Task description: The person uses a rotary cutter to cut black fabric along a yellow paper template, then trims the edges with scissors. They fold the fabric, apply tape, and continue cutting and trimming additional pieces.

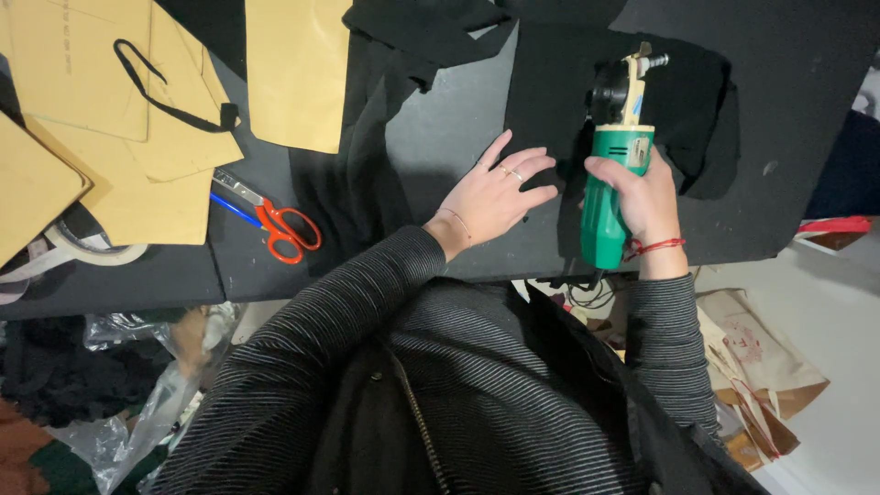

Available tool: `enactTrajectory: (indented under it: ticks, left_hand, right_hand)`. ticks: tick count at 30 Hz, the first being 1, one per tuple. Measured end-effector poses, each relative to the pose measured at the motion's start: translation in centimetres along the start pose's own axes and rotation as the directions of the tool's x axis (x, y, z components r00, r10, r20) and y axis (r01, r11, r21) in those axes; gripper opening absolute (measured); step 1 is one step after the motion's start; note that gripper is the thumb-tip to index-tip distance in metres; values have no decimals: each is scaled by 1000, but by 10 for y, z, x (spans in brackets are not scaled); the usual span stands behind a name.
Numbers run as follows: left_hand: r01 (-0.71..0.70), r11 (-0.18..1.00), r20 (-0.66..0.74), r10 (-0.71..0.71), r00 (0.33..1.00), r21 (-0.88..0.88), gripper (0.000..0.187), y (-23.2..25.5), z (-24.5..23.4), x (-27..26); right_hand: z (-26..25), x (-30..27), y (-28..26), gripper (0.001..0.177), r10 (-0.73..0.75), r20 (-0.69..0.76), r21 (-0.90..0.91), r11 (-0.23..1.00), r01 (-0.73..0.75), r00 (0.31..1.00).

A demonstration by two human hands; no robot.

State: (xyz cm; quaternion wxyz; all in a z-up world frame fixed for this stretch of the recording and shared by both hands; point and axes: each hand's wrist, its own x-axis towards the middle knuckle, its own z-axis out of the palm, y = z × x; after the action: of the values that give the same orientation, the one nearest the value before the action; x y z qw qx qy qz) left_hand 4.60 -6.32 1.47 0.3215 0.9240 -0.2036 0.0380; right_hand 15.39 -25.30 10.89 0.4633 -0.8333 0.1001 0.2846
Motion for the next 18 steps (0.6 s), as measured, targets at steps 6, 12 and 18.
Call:
enactTrajectory:
  ticks: [6,12,18]
  left_hand:
    - [21,999,28,-20,999,-34,45,2,-8,1]
    - [23,999,-10,-23,1000,-47,40,-1,0,0]
    - [34,998,-133,-27,991,46,26,-7,19,-2]
  right_hand:
    - [2,12,-17,31,30,0,-11,999,-30,1000]
    - [3,23,-36,30,31,26,9,999,-32,999]
    - [0,40,-44,29,31,38,-9,999,-31,999]
